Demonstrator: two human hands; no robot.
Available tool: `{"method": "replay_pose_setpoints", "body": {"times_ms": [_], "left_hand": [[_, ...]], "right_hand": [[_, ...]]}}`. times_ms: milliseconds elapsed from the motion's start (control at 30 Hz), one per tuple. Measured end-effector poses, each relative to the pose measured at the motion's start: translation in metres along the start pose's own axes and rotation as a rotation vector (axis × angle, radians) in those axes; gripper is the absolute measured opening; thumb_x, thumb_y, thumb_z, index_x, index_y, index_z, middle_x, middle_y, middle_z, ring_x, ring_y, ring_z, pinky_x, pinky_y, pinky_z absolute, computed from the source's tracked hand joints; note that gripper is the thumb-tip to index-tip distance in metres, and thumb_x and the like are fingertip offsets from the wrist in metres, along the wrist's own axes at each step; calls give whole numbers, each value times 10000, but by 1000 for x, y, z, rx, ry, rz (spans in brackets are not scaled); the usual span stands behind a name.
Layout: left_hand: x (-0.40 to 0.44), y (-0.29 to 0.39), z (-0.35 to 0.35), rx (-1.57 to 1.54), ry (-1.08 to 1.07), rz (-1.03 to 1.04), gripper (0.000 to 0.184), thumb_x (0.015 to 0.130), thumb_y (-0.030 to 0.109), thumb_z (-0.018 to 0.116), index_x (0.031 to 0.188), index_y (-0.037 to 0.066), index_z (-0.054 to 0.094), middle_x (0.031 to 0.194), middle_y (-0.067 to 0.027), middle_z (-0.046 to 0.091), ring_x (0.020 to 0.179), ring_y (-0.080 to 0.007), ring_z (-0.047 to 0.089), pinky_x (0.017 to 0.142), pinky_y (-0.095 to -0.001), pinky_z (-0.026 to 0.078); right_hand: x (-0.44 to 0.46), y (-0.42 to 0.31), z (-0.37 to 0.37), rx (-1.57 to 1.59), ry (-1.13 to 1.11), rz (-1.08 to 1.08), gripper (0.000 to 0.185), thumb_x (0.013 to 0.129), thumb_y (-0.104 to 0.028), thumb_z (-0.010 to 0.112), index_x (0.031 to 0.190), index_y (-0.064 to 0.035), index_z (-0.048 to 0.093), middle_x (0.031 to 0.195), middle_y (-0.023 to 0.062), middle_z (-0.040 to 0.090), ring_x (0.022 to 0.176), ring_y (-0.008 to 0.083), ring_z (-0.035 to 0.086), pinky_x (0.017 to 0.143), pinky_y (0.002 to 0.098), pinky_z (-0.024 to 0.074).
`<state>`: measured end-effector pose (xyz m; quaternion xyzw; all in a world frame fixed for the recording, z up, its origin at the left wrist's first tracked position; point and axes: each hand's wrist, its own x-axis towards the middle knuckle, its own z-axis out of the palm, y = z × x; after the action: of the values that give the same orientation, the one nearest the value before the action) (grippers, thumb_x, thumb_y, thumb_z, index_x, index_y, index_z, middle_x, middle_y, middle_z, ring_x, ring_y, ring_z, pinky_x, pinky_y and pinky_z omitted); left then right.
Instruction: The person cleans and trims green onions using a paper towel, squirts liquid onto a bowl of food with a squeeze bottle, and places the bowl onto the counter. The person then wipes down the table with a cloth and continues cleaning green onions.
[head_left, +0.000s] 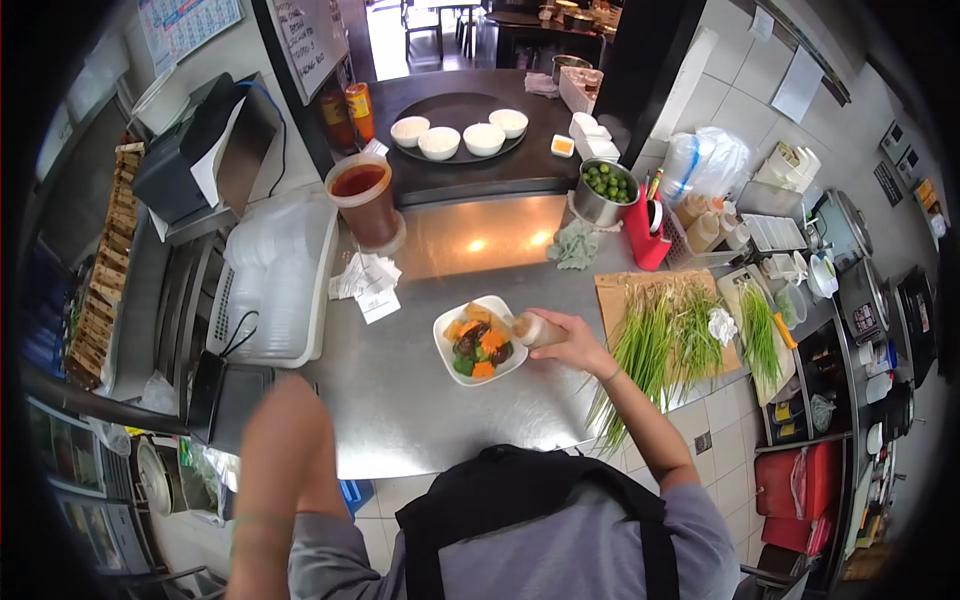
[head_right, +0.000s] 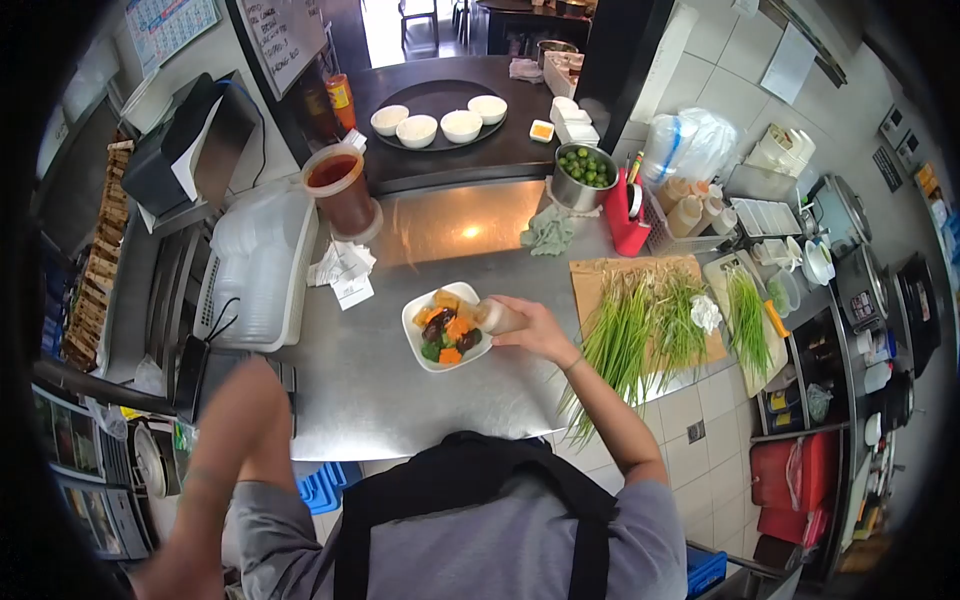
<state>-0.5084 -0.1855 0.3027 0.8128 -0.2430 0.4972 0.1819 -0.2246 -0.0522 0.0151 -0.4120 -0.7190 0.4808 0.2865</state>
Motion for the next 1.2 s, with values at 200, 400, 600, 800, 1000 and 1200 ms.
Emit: {"method": "replay_pose_setpoints", "body": {"times_ms": [200, 400, 600, 800, 1000, 1200], "left_hand": [[-128, -92, 9, 596, 740, -1182, 133, 849, 143, 567, 910, 31, 605, 844, -70, 609, 778, -156, 569, 707, -286, 452], [-356, -172, 18, 954, 89, -1574, 188, 818, 205, 575, 801, 25, 624, 1051, -165, 554, 917, -313, 534, 779, -415, 423], [-427, -229, -1, 1089, -105, -1485, 86, 751, 121, 586, 767, 54, 638, 979, -145, 588, 948, -334, 516, 804, -432, 410], [-390, -251, -11, 642, -190, -1569, 85, 741, 68, 592, 786, 26, 651, 819, -156, 628, 727, -304, 606, 639, -355, 475], [-361, -250, 0, 256, -172, -1623, 119, 762, 63, 605, 862, 31, 660, 858, -105, 654, 788, -217, 633, 709, -294, 497], [-343, -300, 29, 290, -226, -1396, 134, 782, 120, 580, 856, 33, 650, 818, -136, 641, 764, -251, 630, 705, -341, 482]], "right_hand": [[-20, -5, -83, 500, 398, 46, 554, 694, -3, 688, 1208, -40, 485, 1053, 14, 585, 961, 109, 543, 834, 270, 436], [-46, 3, -227, -675, 1220, -26, 645, 595, -99, 748, 1191, -79, 502, 1021, 154, 566, 981, 306, 468, 866, 393, 366], [-38, 55, -343, -874, 1478, -35, 573, 551, -64, 736, 1089, -46, 539, 1033, 172, 557, 983, 344, 461, 858, 395, 369], [-28, 161, -402, -667, 1496, 60, 613, 661, -298, 723, 1124, -21, 433, 1014, 193, 590, 957, 348, 571, 802, 407, 453], [-11, 216, -388, -546, 1496, 441, 590, 712, -242, 635, 1229, -88, 395, 1099, 202, 551, 1018, 366, 522, 874, 423, 401], [69, 121, -223, -990, 1555, 11, 366, 823, -213, 517, 1103, 20, 474, 1088, 256, 433, 1012, 407, 401, 864, 473, 317]]}}
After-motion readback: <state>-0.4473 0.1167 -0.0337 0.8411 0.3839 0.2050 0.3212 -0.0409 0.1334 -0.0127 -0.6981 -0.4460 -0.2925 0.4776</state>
